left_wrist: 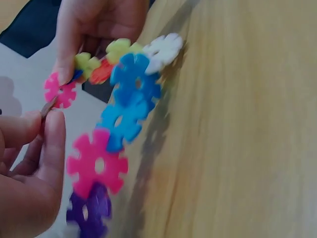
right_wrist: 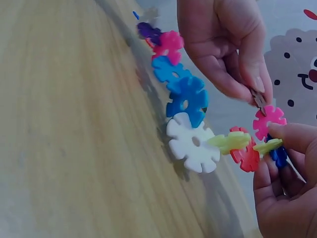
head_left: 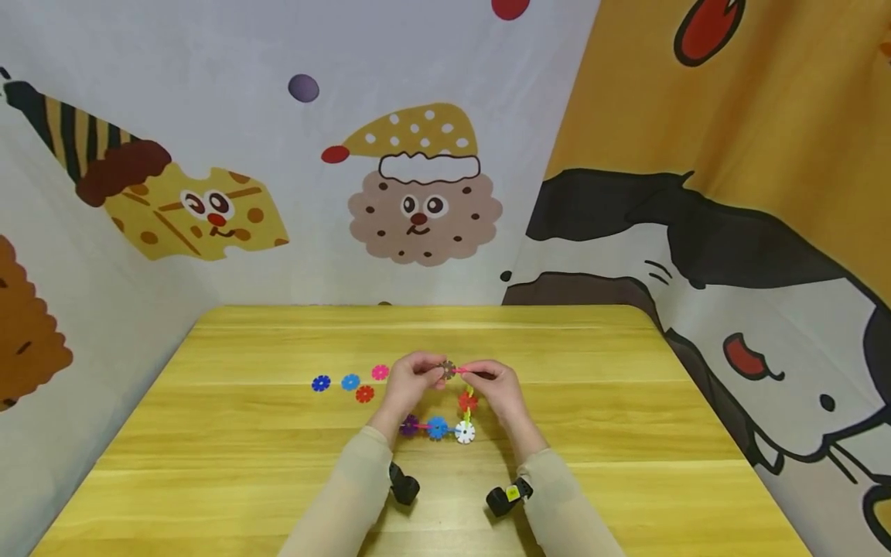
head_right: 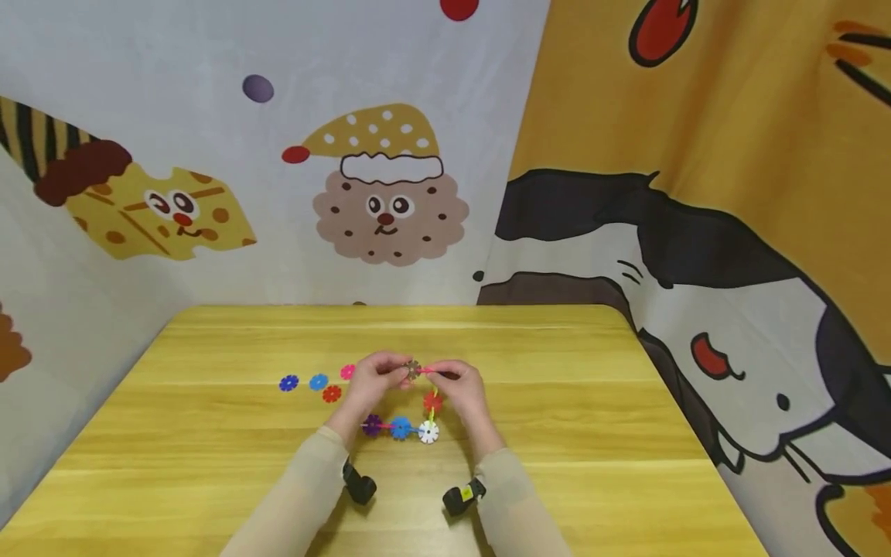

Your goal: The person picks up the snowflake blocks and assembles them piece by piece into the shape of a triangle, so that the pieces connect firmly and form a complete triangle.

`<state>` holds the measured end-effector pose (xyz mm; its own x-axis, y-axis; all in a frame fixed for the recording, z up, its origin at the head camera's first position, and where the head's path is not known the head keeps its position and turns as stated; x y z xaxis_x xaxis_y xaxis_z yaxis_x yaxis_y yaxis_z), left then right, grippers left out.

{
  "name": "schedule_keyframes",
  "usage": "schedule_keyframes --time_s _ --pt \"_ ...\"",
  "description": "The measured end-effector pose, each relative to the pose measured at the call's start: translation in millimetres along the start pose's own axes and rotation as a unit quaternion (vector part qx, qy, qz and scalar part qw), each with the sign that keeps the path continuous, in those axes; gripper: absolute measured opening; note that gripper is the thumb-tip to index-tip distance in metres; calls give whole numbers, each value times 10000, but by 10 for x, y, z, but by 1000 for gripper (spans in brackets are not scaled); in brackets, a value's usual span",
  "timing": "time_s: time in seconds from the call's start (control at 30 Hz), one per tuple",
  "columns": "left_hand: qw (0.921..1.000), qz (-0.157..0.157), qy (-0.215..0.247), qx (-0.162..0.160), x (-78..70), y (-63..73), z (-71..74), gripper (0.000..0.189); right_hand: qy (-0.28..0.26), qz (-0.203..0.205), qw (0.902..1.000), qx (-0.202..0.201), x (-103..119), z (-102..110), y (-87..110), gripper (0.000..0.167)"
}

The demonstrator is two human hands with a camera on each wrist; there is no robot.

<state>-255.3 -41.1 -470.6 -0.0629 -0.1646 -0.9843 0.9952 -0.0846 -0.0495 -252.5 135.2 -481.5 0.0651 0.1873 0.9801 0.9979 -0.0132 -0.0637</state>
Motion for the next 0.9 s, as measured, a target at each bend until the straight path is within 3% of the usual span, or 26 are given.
schedule_keyframes --time_s 0.23,0.37,0.5,0.67,0.9 --pt "9998 170 -38 -30 -19 7 15 18 548 260 9979 215 -9 -37 1 13" --pt "9999 105 -47 -25 -14 18 5 18 869 320 9955 209 208 -129 120 13" --pt "9994 71 -307 -126 16 14 104 18 837 379 9955 209 364 -169 194 14" --pt "9935 155 -1072 -364 69 24 415 18 810 348 9958 240 354 -147 192 14" --pt "9702 136 -2261 -858 213 68 1050 21 718 265 9965 339 345 -143 199 14"
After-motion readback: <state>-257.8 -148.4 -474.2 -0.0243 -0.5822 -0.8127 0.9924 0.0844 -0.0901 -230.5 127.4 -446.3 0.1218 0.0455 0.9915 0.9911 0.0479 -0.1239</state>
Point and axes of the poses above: each hand's wrist, its own y-axis away from the middle knuckle, its own z-axis out of the back of the hand, x = y × z, the point moved 3 cm from there along -y, towards the middle knuckle, and after that the axes turned 12 degrees about -y, right-handed, at the moved point
